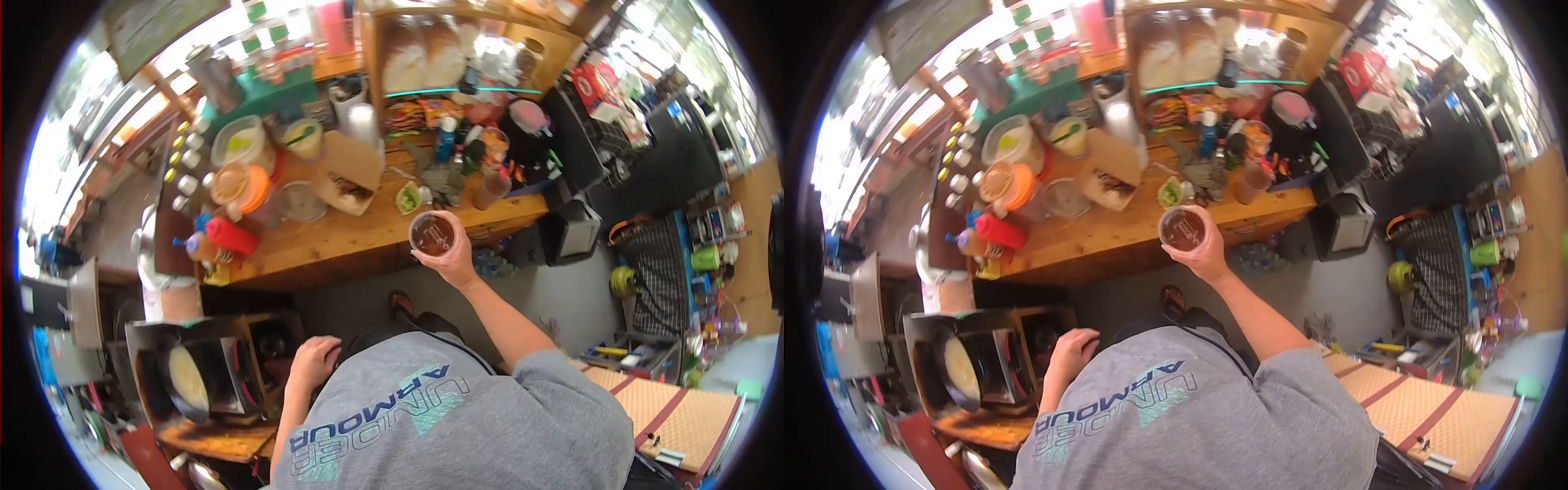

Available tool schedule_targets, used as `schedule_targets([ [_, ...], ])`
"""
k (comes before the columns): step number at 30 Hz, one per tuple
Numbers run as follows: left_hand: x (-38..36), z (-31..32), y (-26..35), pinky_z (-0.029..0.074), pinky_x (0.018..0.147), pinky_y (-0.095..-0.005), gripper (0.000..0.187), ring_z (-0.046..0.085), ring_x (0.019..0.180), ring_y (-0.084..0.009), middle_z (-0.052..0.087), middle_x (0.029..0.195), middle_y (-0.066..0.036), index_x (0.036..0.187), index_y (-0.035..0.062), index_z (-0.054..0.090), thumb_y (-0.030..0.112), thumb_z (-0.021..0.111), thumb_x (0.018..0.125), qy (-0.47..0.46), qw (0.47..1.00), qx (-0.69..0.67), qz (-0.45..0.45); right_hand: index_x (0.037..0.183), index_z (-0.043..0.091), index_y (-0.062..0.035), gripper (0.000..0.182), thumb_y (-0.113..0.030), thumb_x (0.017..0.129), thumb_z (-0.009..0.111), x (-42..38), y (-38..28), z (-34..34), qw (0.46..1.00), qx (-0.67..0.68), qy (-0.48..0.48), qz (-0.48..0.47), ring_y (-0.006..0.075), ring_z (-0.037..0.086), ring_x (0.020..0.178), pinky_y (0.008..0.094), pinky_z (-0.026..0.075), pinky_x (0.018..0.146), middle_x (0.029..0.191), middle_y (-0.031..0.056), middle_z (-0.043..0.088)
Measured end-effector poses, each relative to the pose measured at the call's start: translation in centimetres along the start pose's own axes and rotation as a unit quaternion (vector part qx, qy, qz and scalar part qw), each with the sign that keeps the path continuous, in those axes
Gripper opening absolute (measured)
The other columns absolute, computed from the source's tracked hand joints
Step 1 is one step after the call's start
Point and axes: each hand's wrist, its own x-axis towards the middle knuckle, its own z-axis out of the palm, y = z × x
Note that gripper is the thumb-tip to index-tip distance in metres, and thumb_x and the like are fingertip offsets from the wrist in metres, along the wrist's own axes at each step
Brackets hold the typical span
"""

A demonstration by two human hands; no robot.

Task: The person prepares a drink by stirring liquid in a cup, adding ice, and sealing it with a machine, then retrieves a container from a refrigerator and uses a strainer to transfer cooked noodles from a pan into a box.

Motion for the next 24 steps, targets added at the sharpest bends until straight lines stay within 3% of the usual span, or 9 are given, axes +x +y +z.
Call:
schedule_targets([
  [5, 14.5, -0.6, 5.7, 0.055, 0.085, -0.0425, 0.021, 0.068, 0.098, -0.0346, 0.073, 0.103, -0.014, 0.102, 0.0038, 0.072, 0.013, 0.074, 0.083, -0.047, 0.989, 0.002, 0.143, 0.133, 0.050, -0.0023, 0.078, -0.005, 0.067, 0.091, 0.6, -1.0, -3.9, 0.996, -0.024, 0.084, 0.010, 0.0181, 0.057, 0.120, 0.0330, 0.046, 0.105, 0.128, 0.0086, 0.056],
  [8, 19.9, 0.6, 10.8, 0.055, 0.087, -0.0414, 0.026, 0.069, 0.098, -0.0341, 0.073, 0.104, -0.015, 0.106, 0.0031, 0.072, 0.014, 0.076, 0.083, -0.019, 0.977, -0.042, 0.207, 0.134, 0.050, -0.0025, 0.077, -0.005, 0.068, 0.090, -1.2, -2.7, -5.8, 0.988, 0.001, 0.148, 0.053, 0.0177, 0.056, 0.122, 0.0332, 0.045, 0.106, 0.128, 0.0081, 0.056],
  [12, 23.2, 5.2, 13.7, 0.056, 0.084, -0.0402, 0.028, 0.072, 0.094, -0.0312, 0.074, 0.101, -0.017, 0.107, 0.0012, 0.072, 0.015, 0.077, 0.084, -0.009, 0.977, -0.123, 0.171, 0.134, 0.050, -0.0029, 0.076, -0.005, 0.069, 0.089, -3.9, -3.5, -8.8, 0.981, 0.027, 0.181, 0.071, 0.0177, 0.057, 0.121, 0.0336, 0.046, 0.106, 0.128, 0.0079, 0.056],
  [14, 23.0, 10.0, 10.3, 0.057, 0.077, -0.0339, 0.022, 0.073, 0.082, -0.0257, 0.075, 0.096, -0.015, 0.105, 0.0014, 0.074, 0.011, 0.075, 0.086, -0.044, 0.984, -0.166, 0.049, 0.133, 0.051, -0.0046, 0.075, -0.005, 0.069, 0.089, -4.7, -3.9, -10.8, 0.972, -0.040, 0.212, 0.091, 0.0171, 0.057, 0.121, 0.0327, 0.048, 0.104, 0.128, 0.0085, 0.056],
  [16, 20.6, 15.1, 3.1, 0.058, 0.078, -0.0434, 0.023, 0.074, 0.088, -0.0324, 0.074, 0.093, -0.018, 0.105, 0.0059, 0.075, 0.022, 0.070, 0.088, -0.038, 0.988, -0.132, -0.070, 0.134, 0.051, -0.0059, 0.074, -0.003, 0.070, 0.088, -5.3, -4.4, -13.2, 0.966, -0.137, 0.174, 0.132, 0.0180, 0.058, 0.120, 0.0335, 0.051, 0.101, 0.127, 0.0080, 0.056],
  [17, 18.7, 17.0, -1.4, 0.058, 0.078, -0.0434, 0.023, 0.074, 0.088, -0.0324, 0.074, 0.093, -0.018, 0.105, 0.0059, 0.075, 0.022, 0.070, 0.088, 0.016, 0.985, -0.129, -0.117, 0.133, 0.050, -0.0058, 0.072, 0.001, 0.071, 0.086, -5.5, -3.4, -13.8, 0.974, 0.024, 0.183, 0.133, 0.0185, 0.059, 0.117, 0.0346, 0.053, 0.098, 0.127, 0.0067, 0.056],
  [19, 13.4, 19.2, -9.0, 0.058, 0.083, -0.0460, 0.023, 0.073, 0.094, -0.0354, 0.074, 0.102, -0.019, 0.103, 0.0109, 0.076, 0.026, 0.067, 0.088, 0.016, 0.954, 0.028, -0.297, 0.132, 0.049, -0.0055, 0.069, 0.009, 0.072, 0.079, -5.3, -3.5, -15.9, 0.980, 0.019, 0.156, 0.124, 0.0180, 0.059, 0.114, 0.0338, 0.054, 0.094, 0.127, 0.0069, 0.055],
  [21, 7.5, 17.6, -12.7, 0.057, 0.089, -0.0495, 0.024, 0.071, 0.101, -0.0399, 0.072, 0.113, -0.020, 0.103, 0.0114, 0.076, 0.026, 0.065, 0.088, 0.066, 0.859, 0.062, -0.504, 0.136, 0.048, -0.0062, 0.071, 0.009, 0.072, 0.076, -5.1, -4.1, -17.7, 0.979, 0.016, 0.132, 0.151, 0.0186, 0.056, 0.118, 0.0340, 0.050, 0.099, 0.129, 0.0070, 0.052],
  [24, 0.2, 12.5, -15.6, 0.054, 0.098, -0.0479, 0.042, 0.064, 0.118, -0.0410, 0.066, 0.125, -0.027, 0.113, -0.0036, 0.066, 0.029, 0.064, 0.088, 0.200, 0.649, -0.012, -0.734, 0.139, 0.046, -0.0066, 0.074, 0.005, 0.073, 0.077, -5.0, -3.4, -19.9, 0.982, -0.078, 0.084, 0.150, 0.0202, 0.052, 0.125, 0.0364, 0.042, 0.109, 0.133, 0.0068, 0.051],
])
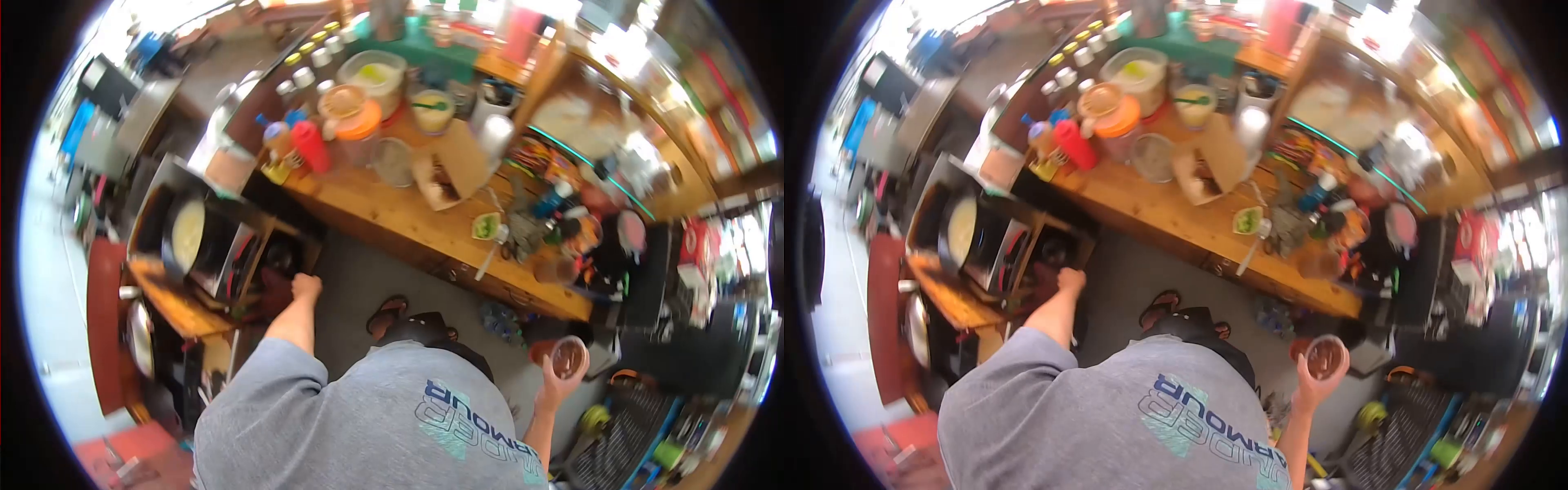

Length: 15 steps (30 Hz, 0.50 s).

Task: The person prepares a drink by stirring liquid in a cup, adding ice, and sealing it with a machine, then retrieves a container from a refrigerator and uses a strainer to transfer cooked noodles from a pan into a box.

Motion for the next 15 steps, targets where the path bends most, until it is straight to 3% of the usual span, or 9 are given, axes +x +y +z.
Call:
schedule_targets([
  [2, 6.4, -1.1, -4.7, 0.054, 0.099, -0.0463, 0.054, 0.064, 0.119, -0.0414, 0.065, 0.126, -0.028, 0.119, -0.0056, 0.064, 0.039, 0.063, 0.089, 0.038, 0.992, -0.069, -0.096, 0.143, 0.044, -0.0070, 0.080, 0.002, 0.072, 0.079, 0.0, 0.6, -0.5, 1.000, -0.012, 0.018, 0.011, 0.0225, 0.048, 0.131, 0.0386, 0.033, 0.116, 0.138, 0.0075, 0.049],
  [4, 12.7, -2.4, -8.9, 0.057, 0.092, -0.0512, 0.066, 0.063, 0.118, -0.0431, 0.063, 0.129, -0.028, 0.125, -0.0071, 0.060, 0.049, 0.059, 0.092, 0.048, 0.961, -0.187, -0.199, 0.144, 0.042, -0.0071, 0.081, 0.002, 0.072, 0.079, 0.6, 0.2, -0.1, 1.000, -0.009, -0.010, 0.010, 0.0245, 0.046, 0.134, 0.0401, 0.032, 0.118, 0.140, 0.0088, 0.048],
  [6, 12.3, -7.7, -7.8, 0.058, 0.085, -0.0573, 0.073, 0.065, 0.114, -0.0457, 0.061, 0.132, -0.030, 0.130, -0.0083, 0.057, 0.055, 0.054, 0.095, 0.067, 0.897, -0.330, -0.286, 0.145, 0.041, -0.0072, 0.083, 0.002, 0.072, 0.079, 1.0, -0.3, 1.5, 1.000, -0.006, -0.028, 0.012, 0.0264, 0.045, 0.136, 0.0416, 0.031, 0.119, 0.143, 0.0100, 0.047],
  [8, 17.1, -7.4, -10.6, 0.059, 0.078, -0.0617, 0.072, 0.068, 0.104, -0.0472, 0.061, 0.131, -0.030, 0.132, -0.0088, 0.055, 0.054, 0.050, 0.098, 0.097, 0.899, -0.329, -0.271, 0.148, 0.038, -0.0071, 0.085, 0.000, 0.073, 0.078, 1.1, -0.8, 3.6, 0.998, 0.037, -0.046, 0.012, 0.0303, 0.042, 0.142, 0.0446, 0.029, 0.121, 0.147, 0.0109, 0.045],
  [9, 16.2, -9.2, -9.5, 0.061, 0.069, -0.0581, 0.066, 0.071, 0.089, -0.0443, 0.066, 0.121, -0.028, 0.126, -0.0096, 0.059, 0.050, 0.050, 0.100, 0.092, 0.905, -0.326, -0.259, 0.148, 0.037, -0.0069, 0.085, -0.002, 0.074, 0.078, 1.1, -1.0, 4.4, 0.998, 0.027, -0.057, 0.008, 0.0324, 0.040, 0.144, 0.0468, 0.027, 0.122, 0.148, 0.0114, 0.044],
  [12, 20.7, -9.4, -10.6, 0.061, 0.058, -0.0530, 0.060, 0.072, 0.075, -0.0392, 0.070, 0.105, -0.026, 0.117, -0.0099, 0.063, 0.047, 0.050, 0.101, 0.068, 0.920, -0.285, -0.261, 0.148, 0.038, -0.0065, 0.085, -0.004, 0.073, 0.078, 0.5, -1.5, 7.0, 0.997, 0.049, -0.057, 0.024, 0.0320, 0.041, 0.143, 0.0459, 0.027, 0.121, 0.147, 0.0121, 0.045],
  [13, 20.1, -9.8, -9.7, 0.061, 0.054, -0.0480, 0.046, 0.072, 0.068, -0.0350, 0.072, 0.094, -0.025, 0.111, -0.0092, 0.065, 0.032, 0.048, 0.102, 0.078, 0.920, -0.292, -0.250, 0.147, 0.039, -0.0063, 0.085, -0.004, 0.072, 0.078, 0.3, -1.6, 7.9, 0.997, 0.051, -0.058, 0.024, 0.0318, 0.042, 0.142, 0.0453, 0.028, 0.120, 0.147, 0.0120, 0.045],
  [14, 21.9, -9.0, -11.1, 0.061, 0.054, -0.0480, 0.046, 0.072, 0.068, -0.0350, 0.072, 0.094, -0.025, 0.111, -0.0092, 0.065, 0.032, 0.048, 0.102, 0.066, 0.928, -0.285, -0.231, 0.146, 0.039, -0.0062, 0.085, -0.004, 0.071, 0.078, 0.2, -1.8, 8.7, 0.997, 0.052, -0.048, 0.021, 0.0316, 0.043, 0.142, 0.0446, 0.028, 0.120, 0.146, 0.0120, 0.046],
  [15, 25.2, -7.6, -13.7, 0.062, 0.060, -0.0464, 0.037, 0.074, 0.076, -0.0351, 0.074, 0.094, -0.023, 0.106, -0.0054, 0.070, 0.024, 0.049, 0.099, 0.064, 0.993, 0.009, -0.100, 0.144, 0.042, -0.0059, 0.083, -0.003, 0.069, 0.077, 0.2, -2.4, 9.6, 0.998, 0.025, -0.041, 0.029, 0.0310, 0.045, 0.139, 0.0435, 0.030, 0.118, 0.144, 0.0123, 0.049],
])
